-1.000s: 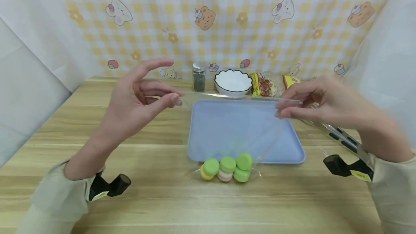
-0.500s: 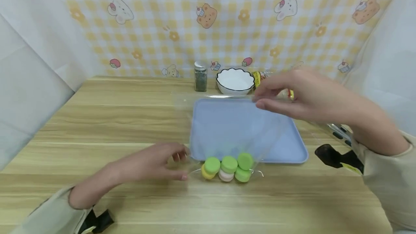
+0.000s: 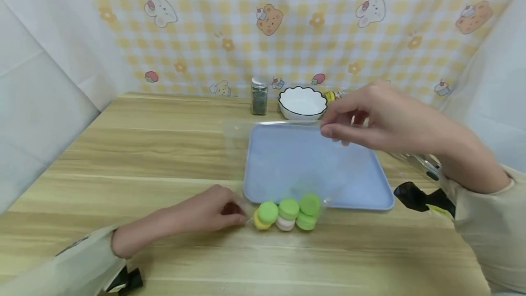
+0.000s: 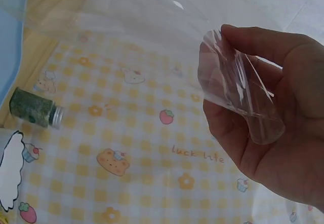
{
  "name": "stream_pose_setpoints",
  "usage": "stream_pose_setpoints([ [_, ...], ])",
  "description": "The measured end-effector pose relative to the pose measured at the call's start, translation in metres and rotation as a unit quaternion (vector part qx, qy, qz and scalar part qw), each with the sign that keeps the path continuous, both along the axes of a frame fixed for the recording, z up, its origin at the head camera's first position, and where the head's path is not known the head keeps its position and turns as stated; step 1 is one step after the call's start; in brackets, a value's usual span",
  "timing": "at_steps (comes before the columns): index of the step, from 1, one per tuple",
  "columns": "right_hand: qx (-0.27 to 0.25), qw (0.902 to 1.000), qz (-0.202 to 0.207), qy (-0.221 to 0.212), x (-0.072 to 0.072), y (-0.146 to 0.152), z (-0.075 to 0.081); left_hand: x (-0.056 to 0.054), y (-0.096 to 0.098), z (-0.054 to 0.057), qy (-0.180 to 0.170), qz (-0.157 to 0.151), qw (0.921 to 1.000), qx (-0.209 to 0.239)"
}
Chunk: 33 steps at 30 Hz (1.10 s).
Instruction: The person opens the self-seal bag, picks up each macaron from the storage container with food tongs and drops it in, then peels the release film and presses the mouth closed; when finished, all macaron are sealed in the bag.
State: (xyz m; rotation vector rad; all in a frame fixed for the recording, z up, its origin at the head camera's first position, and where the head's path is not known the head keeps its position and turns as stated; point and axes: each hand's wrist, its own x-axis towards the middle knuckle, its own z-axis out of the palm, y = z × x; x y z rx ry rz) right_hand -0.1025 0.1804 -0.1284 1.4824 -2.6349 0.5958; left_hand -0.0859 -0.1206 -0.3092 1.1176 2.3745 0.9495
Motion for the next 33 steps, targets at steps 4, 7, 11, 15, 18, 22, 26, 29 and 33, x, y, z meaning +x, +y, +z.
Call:
stream_pose_setpoints([
  [4, -0.009, 0.9998, 0.008, -0.016, -0.005, -0.003, -0.001, 0.002, -0.028, 0.004, -0.054, -0.008, 0.9983, 0.020],
  [7, -0.015, 0.9981, 0.019, -0.057, -0.015, -0.007, -0.004, 0.005, -0.051, 0.009, -0.104, -0.009, 0.9940, 0.032],
  [11, -0.027, 0.9914, 0.023, -0.126, -0.031, -0.020, -0.010, 0.012, -0.079, 0.014, -0.177, -0.020, 0.9828, 0.048],
  [15, -0.037, 0.9829, 0.011, -0.180, -0.044, -0.040, -0.015, 0.016, -0.103, 0.013, -0.245, -0.031, 0.9662, 0.074],
  [18, -0.034, 0.9796, 0.003, -0.198, -0.055, -0.061, -0.018, 0.017, -0.118, 0.008, -0.301, -0.032, 0.9476, 0.102],
  [22, -0.019, 0.9835, 0.004, -0.180, -0.084, -0.101, -0.025, 0.015, -0.138, -0.002, -0.375, -0.008, 0.9188, 0.124],
  [26, 0.008, 0.9894, -0.007, -0.145, -0.122, -0.144, -0.043, 0.011, -0.156, -0.008, -0.404, 0.052, 0.9059, 0.117],
  [29, 0.051, 0.9901, -0.036, -0.126, -0.148, -0.167, -0.067, 0.005, -0.166, -0.010, -0.390, 0.101, 0.9096, 0.100],
  [33, 0.117, 0.9864, -0.075, -0.087, -0.174, -0.187, -0.103, -0.003, -0.172, -0.009, -0.351, 0.143, 0.9227, 0.073],
])
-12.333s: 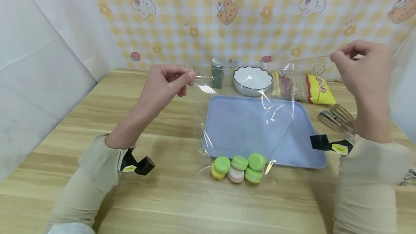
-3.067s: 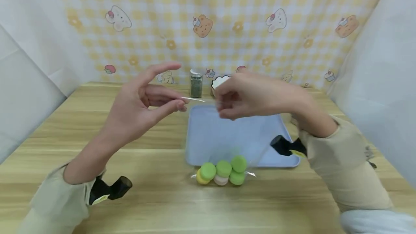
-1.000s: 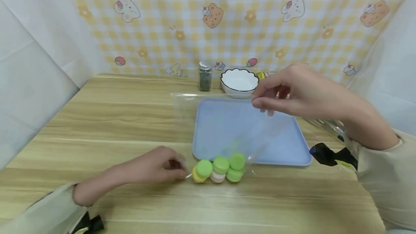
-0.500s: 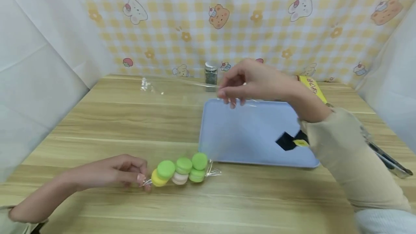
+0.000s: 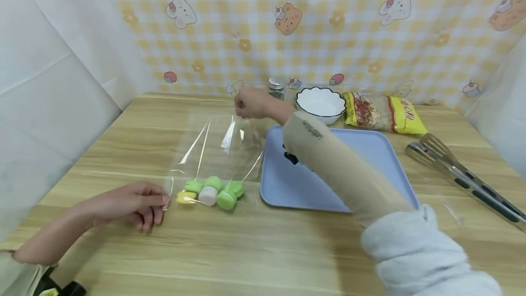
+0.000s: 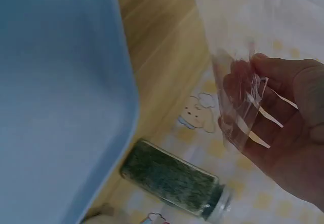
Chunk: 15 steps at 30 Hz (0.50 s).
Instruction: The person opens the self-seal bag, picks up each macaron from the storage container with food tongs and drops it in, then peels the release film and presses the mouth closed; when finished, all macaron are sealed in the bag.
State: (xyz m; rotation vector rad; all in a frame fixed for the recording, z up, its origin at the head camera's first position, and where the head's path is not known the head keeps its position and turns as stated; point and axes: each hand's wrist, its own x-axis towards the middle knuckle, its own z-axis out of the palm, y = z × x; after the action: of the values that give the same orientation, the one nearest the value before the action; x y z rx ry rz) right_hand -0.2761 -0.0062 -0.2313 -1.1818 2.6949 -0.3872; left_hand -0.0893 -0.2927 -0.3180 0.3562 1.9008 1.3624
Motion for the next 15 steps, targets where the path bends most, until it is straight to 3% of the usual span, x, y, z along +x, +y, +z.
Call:
stream_pose_setpoints([
  [4, 0.039, 0.9975, -0.017, 0.056, -0.012, -0.009, -0.024, -0.007, 0.007, 0.003, 0.013, 0.016, 0.9993, -0.032],
  [9, 0.073, 0.9903, -0.053, 0.105, -0.015, -0.021, -0.035, -0.013, 0.014, 0.008, 0.025, 0.032, 0.9973, -0.061],
  [12, 0.087, 0.9895, -0.077, 0.085, -0.012, -0.024, -0.036, -0.014, 0.015, 0.008, 0.046, 0.040, 0.9955, -0.073],
  [15, 0.104, 0.9907, -0.071, 0.052, -0.005, -0.022, -0.031, -0.012, 0.012, 0.007, 0.064, 0.042, 0.9937, -0.082],
])
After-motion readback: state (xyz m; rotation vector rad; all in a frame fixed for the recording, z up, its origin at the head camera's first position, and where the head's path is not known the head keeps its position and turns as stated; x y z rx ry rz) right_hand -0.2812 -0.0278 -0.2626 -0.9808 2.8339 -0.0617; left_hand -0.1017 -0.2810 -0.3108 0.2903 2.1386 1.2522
